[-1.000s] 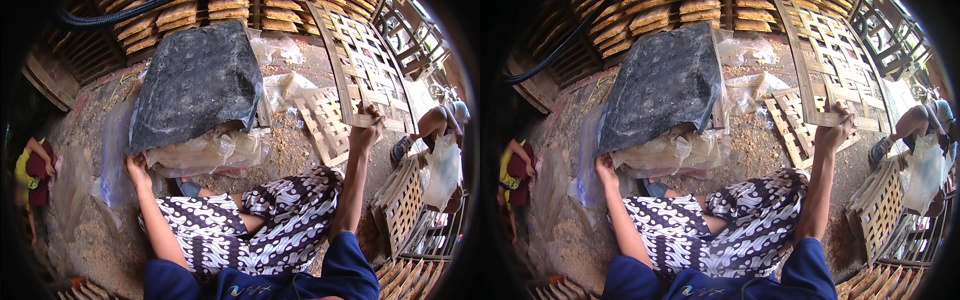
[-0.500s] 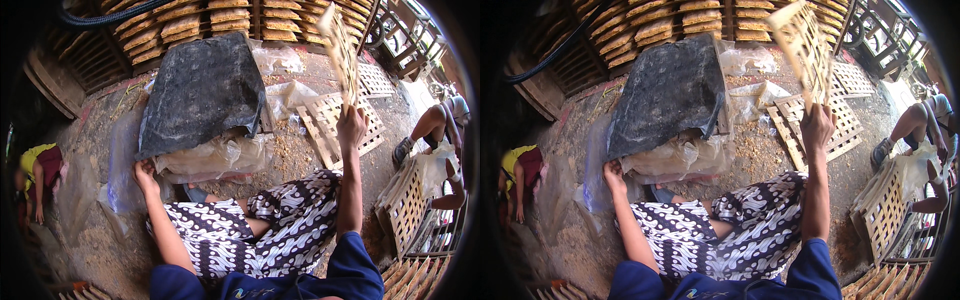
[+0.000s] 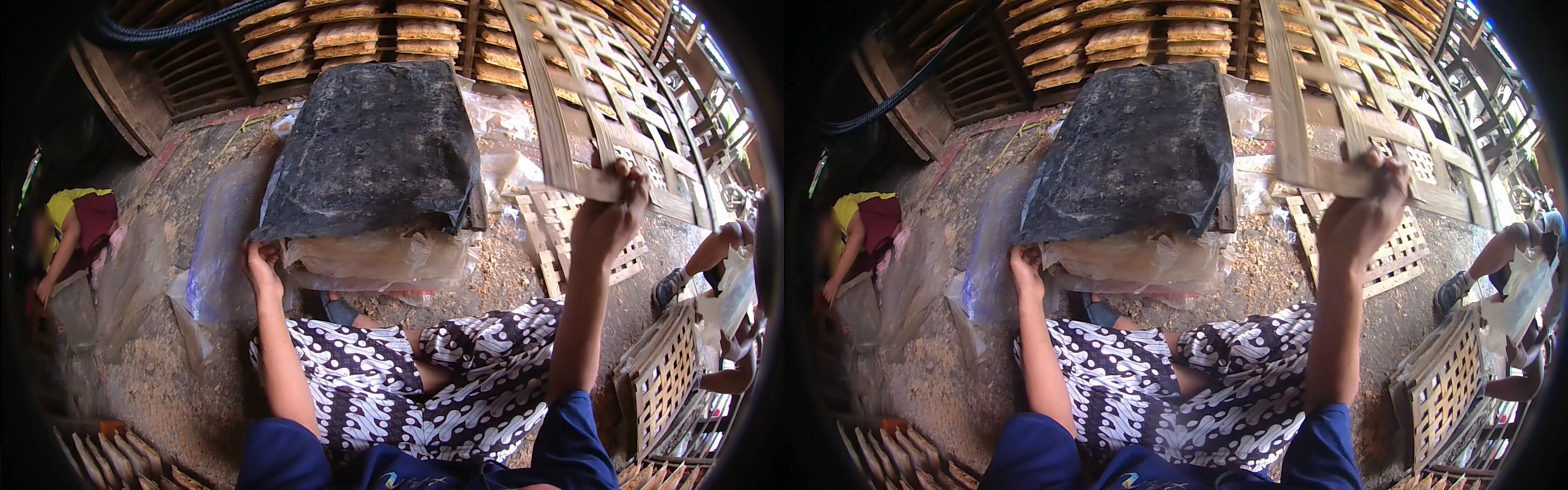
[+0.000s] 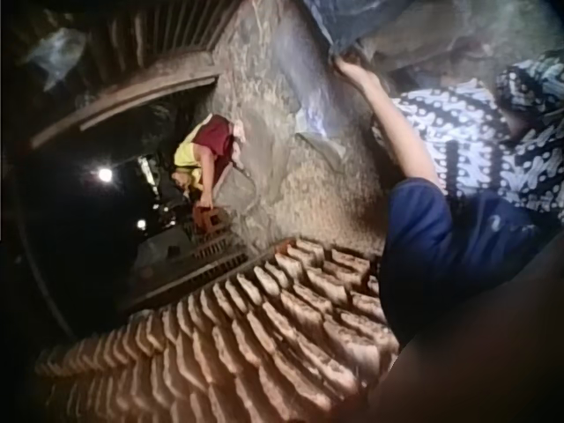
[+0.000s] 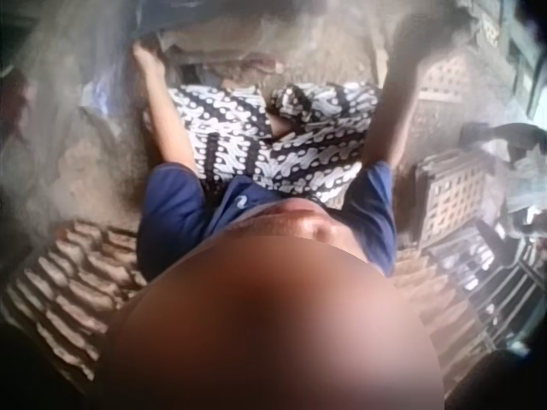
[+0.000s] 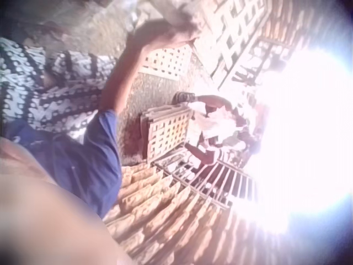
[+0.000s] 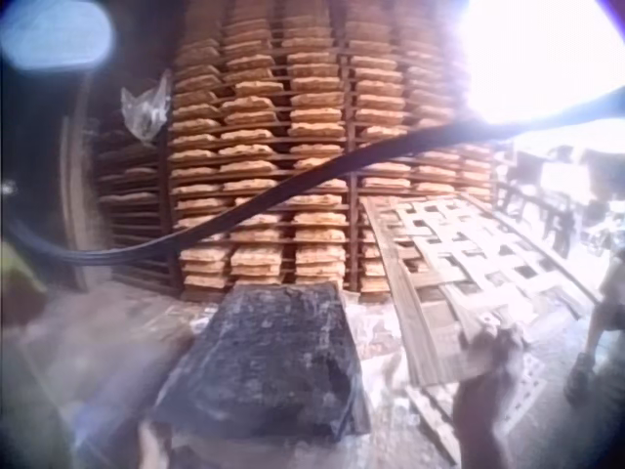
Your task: The person sits on the floor and assembles rectangular food blocks by placing them between wooden lattice frames and wrapping them in plastic sheets. The person repeatedly picks up blocks, aligns them with frames, and folds the plastic around them.
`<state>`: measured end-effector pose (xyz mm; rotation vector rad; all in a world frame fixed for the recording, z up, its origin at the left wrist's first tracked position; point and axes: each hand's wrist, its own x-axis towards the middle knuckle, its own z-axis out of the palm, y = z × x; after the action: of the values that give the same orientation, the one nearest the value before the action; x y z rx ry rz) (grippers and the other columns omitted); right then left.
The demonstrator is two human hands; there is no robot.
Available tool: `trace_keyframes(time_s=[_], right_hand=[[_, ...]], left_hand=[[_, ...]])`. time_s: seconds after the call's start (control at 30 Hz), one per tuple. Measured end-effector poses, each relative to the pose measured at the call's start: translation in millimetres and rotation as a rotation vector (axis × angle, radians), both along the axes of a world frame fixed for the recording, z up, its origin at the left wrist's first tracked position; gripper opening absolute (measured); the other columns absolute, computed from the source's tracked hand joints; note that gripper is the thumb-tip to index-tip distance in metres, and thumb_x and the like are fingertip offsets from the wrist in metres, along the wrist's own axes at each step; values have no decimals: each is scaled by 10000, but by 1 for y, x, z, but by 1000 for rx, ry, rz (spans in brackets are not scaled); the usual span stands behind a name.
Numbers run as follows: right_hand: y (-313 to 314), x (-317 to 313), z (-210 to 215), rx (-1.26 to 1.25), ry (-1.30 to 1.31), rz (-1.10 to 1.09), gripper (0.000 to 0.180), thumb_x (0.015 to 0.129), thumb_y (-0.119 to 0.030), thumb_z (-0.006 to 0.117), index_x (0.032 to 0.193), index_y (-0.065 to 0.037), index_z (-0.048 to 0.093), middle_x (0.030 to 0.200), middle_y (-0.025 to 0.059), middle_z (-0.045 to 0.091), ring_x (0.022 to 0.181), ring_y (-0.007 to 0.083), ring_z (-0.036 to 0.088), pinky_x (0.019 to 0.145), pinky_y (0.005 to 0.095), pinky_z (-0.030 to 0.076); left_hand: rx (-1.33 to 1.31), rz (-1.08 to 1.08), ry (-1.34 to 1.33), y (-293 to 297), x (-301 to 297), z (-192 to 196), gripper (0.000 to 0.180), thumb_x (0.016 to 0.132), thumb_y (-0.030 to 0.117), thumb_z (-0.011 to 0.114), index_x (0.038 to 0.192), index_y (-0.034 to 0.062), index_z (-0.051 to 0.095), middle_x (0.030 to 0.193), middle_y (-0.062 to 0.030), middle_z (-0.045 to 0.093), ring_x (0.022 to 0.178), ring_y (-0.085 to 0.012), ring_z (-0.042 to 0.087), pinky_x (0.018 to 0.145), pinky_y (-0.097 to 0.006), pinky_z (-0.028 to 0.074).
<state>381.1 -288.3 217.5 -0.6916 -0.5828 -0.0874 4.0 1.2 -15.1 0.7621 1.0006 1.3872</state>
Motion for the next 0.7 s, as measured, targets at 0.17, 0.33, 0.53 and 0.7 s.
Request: trace_keyframes(time_s=[0.17, 0.33, 0.53, 0.7], right_hand=[[77, -79, 21, 44, -20, 167, 247, 1054, -214, 347, 990, -33, 502, 1002, 118, 602, 1020, 214, 589, 1079, 433, 424], [138, -147, 3, 70, 45, 230, 379, 1036, -335, 445, 990, 4, 607, 988, 118, 660, 942, 191, 629, 913, 402, 528], [178, -208, -26, 58, 160, 441, 352, 1018, -342, 494, 1004, 4, 552, 1094, 147, 619, 990, 199, 610, 923, 427, 517], [204, -238, -59, -42, 268, 457, 497, 1015, -387, 494, 1134, 85, 593, 1092, 145, 641, 954, 196, 609, 875, 347, 504]], left_hand=[[-30, -8, -23, 8, -4, -16, 266, 890, 231, 565, 1130, 119, 589, 876, 1, 590, 774, -105, 551, 710, -278, 427], [-17, -8, -96, 4, -3, -8, 280, 894, 259, 577, 1143, 134, 599, 861, 3, 595, 758, -113, 561, 697, -275, 431], [-9, 30, -165, -5, -2, 5, 310, 873, 275, 627, 1126, 98, 602, 860, -12, 578, 739, -117, 545, 673, -281, 428], [-27, 30, -196, -6, -2, 10, 320, 880, 323, 638, 1091, 83, 616, 854, -7, 568, 738, -116, 540, 675, -278, 422]])
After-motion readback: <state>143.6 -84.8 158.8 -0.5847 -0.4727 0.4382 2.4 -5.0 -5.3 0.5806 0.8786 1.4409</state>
